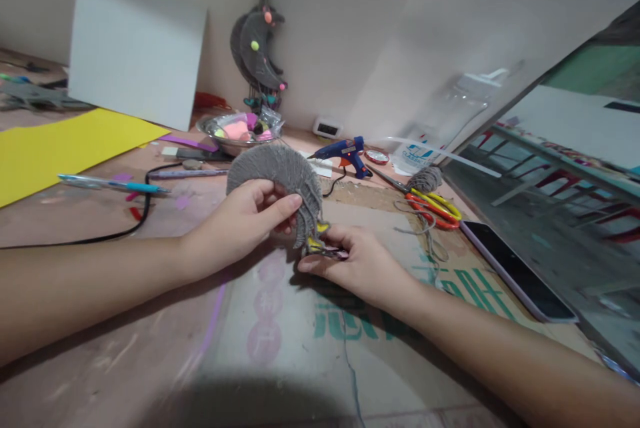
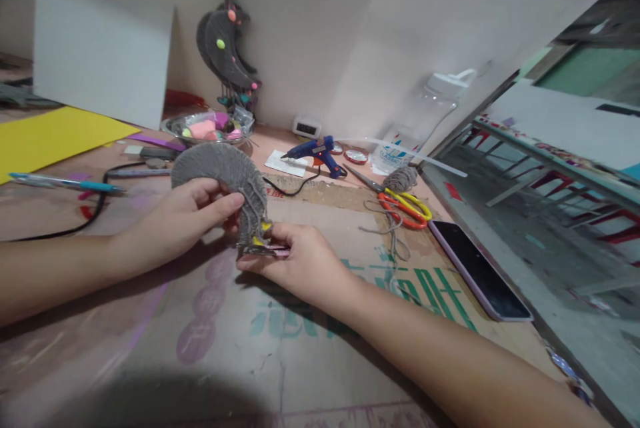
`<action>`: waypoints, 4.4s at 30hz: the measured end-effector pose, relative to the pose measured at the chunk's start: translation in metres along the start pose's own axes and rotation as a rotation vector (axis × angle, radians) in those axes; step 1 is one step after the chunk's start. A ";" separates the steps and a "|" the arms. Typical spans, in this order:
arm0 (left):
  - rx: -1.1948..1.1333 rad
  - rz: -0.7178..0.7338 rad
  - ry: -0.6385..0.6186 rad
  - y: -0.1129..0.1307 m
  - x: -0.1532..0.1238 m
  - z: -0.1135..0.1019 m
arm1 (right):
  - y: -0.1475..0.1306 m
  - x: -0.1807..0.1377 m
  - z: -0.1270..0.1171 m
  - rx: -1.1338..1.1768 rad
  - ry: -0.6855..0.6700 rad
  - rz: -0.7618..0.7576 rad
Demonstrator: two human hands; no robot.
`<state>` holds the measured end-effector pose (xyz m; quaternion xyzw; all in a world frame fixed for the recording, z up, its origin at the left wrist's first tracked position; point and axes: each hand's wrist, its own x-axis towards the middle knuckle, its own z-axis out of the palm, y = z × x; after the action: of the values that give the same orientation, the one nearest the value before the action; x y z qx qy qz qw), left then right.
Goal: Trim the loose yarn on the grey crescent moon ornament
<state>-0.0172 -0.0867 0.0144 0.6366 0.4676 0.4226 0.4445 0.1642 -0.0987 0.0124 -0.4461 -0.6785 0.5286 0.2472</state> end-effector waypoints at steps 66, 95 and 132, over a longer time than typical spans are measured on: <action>-0.143 -0.064 -0.227 -0.006 0.004 -0.001 | 0.011 -0.011 -0.025 -1.109 0.140 -0.732; -0.158 -0.078 -0.212 -0.005 0.006 -0.001 | 0.013 -0.014 -0.029 -1.026 0.156 -0.736; -0.127 0.167 -0.299 0.018 -0.025 0.001 | -0.002 -0.016 -0.010 -0.445 0.246 -0.514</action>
<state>-0.0179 -0.1140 0.0280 0.6997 0.3140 0.3873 0.5117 0.1791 -0.1079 0.0197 -0.3642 -0.8323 0.2308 0.3485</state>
